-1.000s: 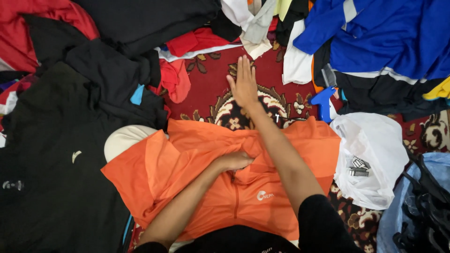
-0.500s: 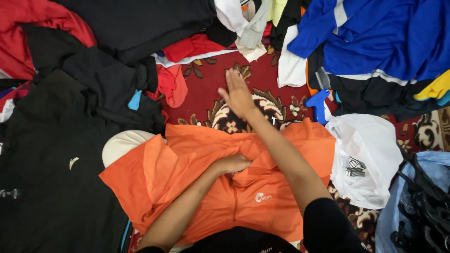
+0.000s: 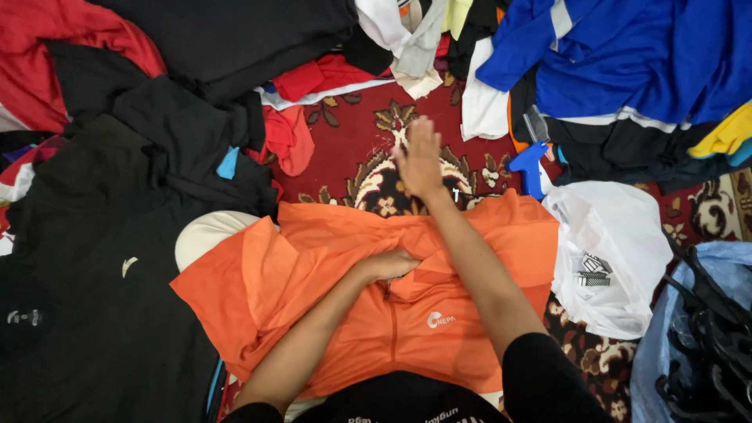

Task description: A person sits on the floor sorting, inspecting, and folding various items of clothing like jackets and shirts, occasionally using a small tool to detail them.

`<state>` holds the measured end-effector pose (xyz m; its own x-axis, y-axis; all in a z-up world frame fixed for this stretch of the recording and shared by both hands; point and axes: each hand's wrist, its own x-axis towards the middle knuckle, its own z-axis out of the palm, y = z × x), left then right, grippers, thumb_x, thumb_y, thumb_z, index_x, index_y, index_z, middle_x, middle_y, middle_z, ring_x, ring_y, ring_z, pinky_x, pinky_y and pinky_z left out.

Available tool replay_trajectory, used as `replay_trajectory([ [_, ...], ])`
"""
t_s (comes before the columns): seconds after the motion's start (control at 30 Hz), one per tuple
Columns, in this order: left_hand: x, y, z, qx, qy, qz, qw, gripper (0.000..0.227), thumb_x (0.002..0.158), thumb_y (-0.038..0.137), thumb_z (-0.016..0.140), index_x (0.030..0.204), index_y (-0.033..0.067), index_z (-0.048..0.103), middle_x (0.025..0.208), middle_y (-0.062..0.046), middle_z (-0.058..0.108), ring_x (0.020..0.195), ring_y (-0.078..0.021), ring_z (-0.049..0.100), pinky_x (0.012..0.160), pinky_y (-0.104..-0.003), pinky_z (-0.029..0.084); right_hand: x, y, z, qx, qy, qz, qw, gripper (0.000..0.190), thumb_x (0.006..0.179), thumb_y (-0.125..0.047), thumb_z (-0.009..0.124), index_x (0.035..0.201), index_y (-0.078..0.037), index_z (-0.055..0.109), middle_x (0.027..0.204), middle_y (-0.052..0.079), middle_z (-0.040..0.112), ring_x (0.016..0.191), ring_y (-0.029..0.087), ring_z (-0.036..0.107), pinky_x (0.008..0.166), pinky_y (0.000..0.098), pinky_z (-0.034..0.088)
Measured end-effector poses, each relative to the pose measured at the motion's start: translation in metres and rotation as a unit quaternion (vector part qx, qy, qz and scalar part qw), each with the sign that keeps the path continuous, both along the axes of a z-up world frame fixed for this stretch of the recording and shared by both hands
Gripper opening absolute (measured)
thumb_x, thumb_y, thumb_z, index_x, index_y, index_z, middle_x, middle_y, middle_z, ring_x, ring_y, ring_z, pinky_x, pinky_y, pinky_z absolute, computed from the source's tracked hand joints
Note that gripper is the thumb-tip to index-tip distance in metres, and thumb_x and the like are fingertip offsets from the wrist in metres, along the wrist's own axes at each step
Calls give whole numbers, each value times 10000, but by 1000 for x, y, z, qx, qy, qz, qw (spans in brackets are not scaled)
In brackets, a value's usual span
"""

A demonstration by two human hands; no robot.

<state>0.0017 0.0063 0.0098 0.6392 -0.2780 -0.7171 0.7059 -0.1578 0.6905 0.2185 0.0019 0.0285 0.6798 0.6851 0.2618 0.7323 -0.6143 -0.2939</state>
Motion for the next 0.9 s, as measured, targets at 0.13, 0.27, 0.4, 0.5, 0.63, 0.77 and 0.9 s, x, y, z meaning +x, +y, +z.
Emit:
replay_trajectory([
  [0.13, -4, -4, -14, 15, -2, 5, 1000, 524, 895, 558, 601, 879, 59, 760, 775, -109, 686, 597, -226, 639, 459, -319, 531, -25, 6, 7, -25, -1, 98, 995, 819, 1026, -438, 633, 1595, 30, 274, 1647, 281, 248, 1546, 423, 209, 1247, 584, 190],
  [0.27, -6, -8, -26, 25, -8, 6, 1000, 512, 886, 564, 624, 896, 75, 778, 774, -106, 703, 593, -222, 658, 455, -311, 550, -33, 1, 13, 25, 66, 84, 994, 694, 1105, -407, 479, 1613, 6, 250, 1669, 236, 234, 1558, 376, 197, 1273, 523, 142],
  [0.4, -3, -6, -23, 13, -5, 8, 1000, 496, 918, 510, 587, 823, 54, 757, 683, -103, 651, 539, -213, 610, 444, -288, 527, -12, -2, -8, 56, 81, -29, 995, 724, 1128, -392, 442, 1629, 26, 131, 1674, 285, 151, 1557, 442, 149, 1262, 586, 131],
  [0.5, -3, -1, -8, 8, -8, 14, 1000, 503, 918, 531, 598, 799, 65, 746, 691, -91, 656, 535, -198, 607, 419, -288, 521, 11, 0, -19, 22, 60, -10, 998, 736, 1129, -416, 445, 1622, 36, 137, 1672, 287, 158, 1560, 434, 149, 1269, 571, 125],
  [0.63, -1, -1, -11, 8, -7, 9, 1000, 528, 911, 563, 600, 800, 69, 750, 714, -93, 667, 547, -204, 610, 414, -303, 517, 3, 10, -3, 19, 65, 41, 997, 736, 1118, -460, 428, 1621, 18, 186, 1673, 269, 191, 1565, 417, 154, 1272, 557, 110],
  [0.77, -2, -3, -7, 24, -1, 10, 1000, 463, 897, 488, 609, 813, 54, 748, 703, -116, 662, 551, -216, 625, 434, -304, 528, -26, 7, 12, 9, 29, 107, 994, 649, 1048, -190, 492, 1627, -40, 240, 1588, 255, 362, 1472, 382, 355, 1232, 479, 271],
  [0.9, -4, -6, -43, 32, 1, 11, 999, 494, 904, 503, 605, 879, 34, 758, 730, -136, 667, 562, -232, 642, 443, -311, 538, -35, 4, -5, 107, -14, 76, 991, 715, 956, 17, 592, 1603, -210, 392, 1297, 120, 698, 1184, 241, 682, 993, 321, 550],
])
